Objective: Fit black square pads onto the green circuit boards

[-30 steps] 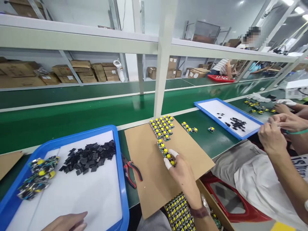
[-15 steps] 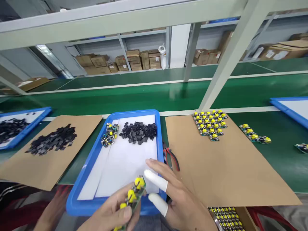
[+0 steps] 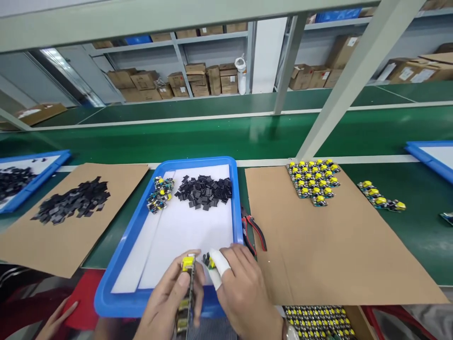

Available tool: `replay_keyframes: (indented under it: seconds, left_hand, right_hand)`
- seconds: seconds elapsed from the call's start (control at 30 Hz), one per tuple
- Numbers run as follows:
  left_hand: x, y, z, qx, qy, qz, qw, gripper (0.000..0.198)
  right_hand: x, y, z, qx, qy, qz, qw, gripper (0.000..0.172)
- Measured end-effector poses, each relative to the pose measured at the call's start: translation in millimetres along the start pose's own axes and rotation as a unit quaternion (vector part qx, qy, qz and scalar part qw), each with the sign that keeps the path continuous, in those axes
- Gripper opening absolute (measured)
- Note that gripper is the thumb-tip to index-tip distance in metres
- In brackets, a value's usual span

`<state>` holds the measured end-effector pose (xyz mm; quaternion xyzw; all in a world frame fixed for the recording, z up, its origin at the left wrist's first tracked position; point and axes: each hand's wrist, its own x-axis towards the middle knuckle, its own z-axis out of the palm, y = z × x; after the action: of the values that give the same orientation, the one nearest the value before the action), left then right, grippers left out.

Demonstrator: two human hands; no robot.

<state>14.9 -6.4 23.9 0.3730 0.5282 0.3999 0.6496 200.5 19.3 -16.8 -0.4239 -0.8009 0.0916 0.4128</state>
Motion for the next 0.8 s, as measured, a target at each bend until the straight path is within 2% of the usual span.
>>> replay_keyframes:
  seconds: [0.07, 0.17, 0.2, 0.3, 0.37, 0.4, 0.43, 0.47, 0.53, 0.6, 0.63, 0.7, 0.8]
  left_hand:
    - [7, 1, -6.7, 0.006, 0.021, -0.007, 1.0, 0.06]
    - [15, 9, -24.0, 0.017, -0.025, -0.048, 0.998, 0.055]
    - [16, 12, -29.2, 0.024, -0.049, -0.054, 0.997, 0.051]
    - [13, 20, -36.3, 0.077, -0.149, -0.069, 0.983, 0.043]
    - [10, 21, -32.3, 0.1, -0.215, -0.088, 0.968, 0.042]
    - [8, 20, -28.1, 0.097, -0.227, -0.095, 0.964, 0.043]
    - [7, 18, -23.1, 0.088, -0.215, -0.094, 0.968, 0.044]
    - [7, 15, -17.9, 0.08, -0.18, -0.082, 0.977, 0.045]
    - [7, 7, -9.3, 0.085, -0.067, -0.031, 0.994, 0.047]
    - [9, 3, -6.7, 0.11, 0.028, 0.028, 0.993, 0.048]
    - [10, 3, -8.0, 0.122, 0.048, 0.046, 0.99, 0.048]
    - [12, 6, -14.3, 0.132, 0.038, 0.05, 0.989, 0.051]
    - [11, 13, -25.4, 0.124, -0.04, 0.001, 0.991, 0.057]
  right_hand:
    - [2, 3, 3, -0.03, -0.061, 0.002, 0.998, 0.031]
    - [6, 7, -6, -0.027, -0.154, 0.009, 0.988, 0.024]
    - [8, 7, -13, -0.01, -0.171, 0.021, 0.985, 0.028]
    - [14, 4, -30, 0.095, -0.188, 0.041, 0.977, 0.06]
    - [17, 1, -35, 0.178, -0.197, 0.008, 0.964, 0.065]
    - [18, 0, -33, 0.206, -0.184, -0.012, 0.961, 0.062]
    - [17, -1, -29, 0.216, -0.155, -0.028, 0.964, 0.06]
    - [15, -1, -23, 0.207, -0.111, -0.038, 0.971, 0.057]
    - [8, -1, -9, 0.143, -0.027, -0.04, 0.988, 0.051]
    - [0, 1, 2, 0.064, -0.015, -0.031, 0.997, 0.041]
    - [-3, 3, 4, 0.034, -0.028, -0.027, 0.999, 0.036]
    - [-5, 5, 3, -0.005, -0.07, -0.01, 0.997, 0.031]
    - [1, 4, -10, 0.019, -0.105, -0.001, 0.994, 0.026]
